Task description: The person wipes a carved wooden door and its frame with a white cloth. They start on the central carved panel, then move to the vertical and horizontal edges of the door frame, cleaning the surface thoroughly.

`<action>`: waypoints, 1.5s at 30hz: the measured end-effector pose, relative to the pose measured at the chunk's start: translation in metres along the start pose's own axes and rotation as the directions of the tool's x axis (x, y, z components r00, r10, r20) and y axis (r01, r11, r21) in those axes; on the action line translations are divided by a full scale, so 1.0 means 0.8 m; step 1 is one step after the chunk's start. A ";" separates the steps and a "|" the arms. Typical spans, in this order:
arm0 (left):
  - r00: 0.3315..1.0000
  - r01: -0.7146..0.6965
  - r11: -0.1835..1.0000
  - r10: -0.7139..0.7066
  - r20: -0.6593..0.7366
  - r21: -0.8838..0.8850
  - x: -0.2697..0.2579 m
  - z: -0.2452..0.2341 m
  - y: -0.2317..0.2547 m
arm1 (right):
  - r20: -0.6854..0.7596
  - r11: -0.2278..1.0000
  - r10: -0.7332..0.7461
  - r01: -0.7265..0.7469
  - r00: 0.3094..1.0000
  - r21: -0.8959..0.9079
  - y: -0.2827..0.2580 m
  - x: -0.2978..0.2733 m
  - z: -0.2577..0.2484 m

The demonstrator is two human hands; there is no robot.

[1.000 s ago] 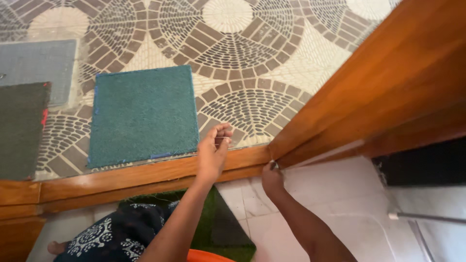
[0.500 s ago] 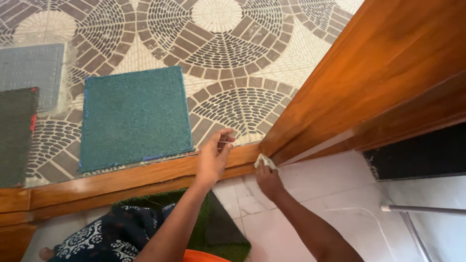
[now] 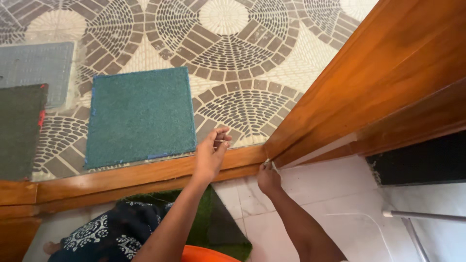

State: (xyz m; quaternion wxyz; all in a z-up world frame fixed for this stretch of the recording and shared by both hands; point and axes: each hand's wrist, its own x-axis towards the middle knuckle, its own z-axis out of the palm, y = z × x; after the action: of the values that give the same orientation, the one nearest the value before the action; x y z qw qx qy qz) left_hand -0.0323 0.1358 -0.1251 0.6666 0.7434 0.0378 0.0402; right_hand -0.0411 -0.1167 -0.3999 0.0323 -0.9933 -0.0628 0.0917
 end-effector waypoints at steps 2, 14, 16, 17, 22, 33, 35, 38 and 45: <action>1.000 0.021 0.999 -0.020 0.024 -0.030 0.001 0.002 -0.005 | 0.028 0.977 0.119 -0.122 0.993 0.177 -0.002 -0.001 -0.003; 0.997 -0.025 0.998 0.022 0.071 0.053 0.000 -0.006 -0.014 | 0.326 0.983 0.121 -0.158 0.938 0.089 -0.019 -0.016 -0.031; 0.998 0.000 0.999 -0.002 0.055 0.035 0.009 -0.004 -0.023 | 0.294 0.990 0.052 -0.089 0.954 0.114 -0.042 -0.028 -0.050; 0.999 0.019 0.999 -0.021 0.048 0.028 0.010 -0.002 -0.030 | 0.066 0.991 -0.095 0.088 0.993 0.103 -0.044 -0.030 -0.061; 0.996 -0.005 0.997 -0.002 0.092 0.071 0.004 0.017 -0.035 | 0.053 0.971 -0.193 0.199 0.980 -0.133 -0.033 0.031 -0.063; 0.992 -0.013 0.998 0.004 0.125 0.069 0.002 0.015 -0.043 | 0.217 0.979 0.129 -0.089 0.967 -0.184 -0.040 0.065 -0.031; 0.990 0.010 0.997 -0.020 0.137 0.074 -0.004 0.013 -0.059 | -0.091 0.966 0.020 -0.043 0.996 -0.254 -0.034 0.045 -0.008; 0.992 -0.004 0.998 -0.004 0.128 0.069 -0.009 0.027 -0.093 | -0.085 0.956 -0.023 -0.003 0.996 -0.293 -0.027 0.019 0.008; 0.881 -0.031 0.938 -0.138 0.452 0.346 -0.075 0.094 -0.037 | 0.192 0.965 -0.183 0.214 0.964 -0.152 0.004 -0.082 -0.058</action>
State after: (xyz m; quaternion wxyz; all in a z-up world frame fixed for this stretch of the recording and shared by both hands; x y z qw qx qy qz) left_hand -0.0834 0.0579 -0.1637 0.5166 0.8341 -0.0972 -0.1669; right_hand -0.0963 -0.1311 -0.3430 -0.0499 -0.9690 -0.1726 0.1696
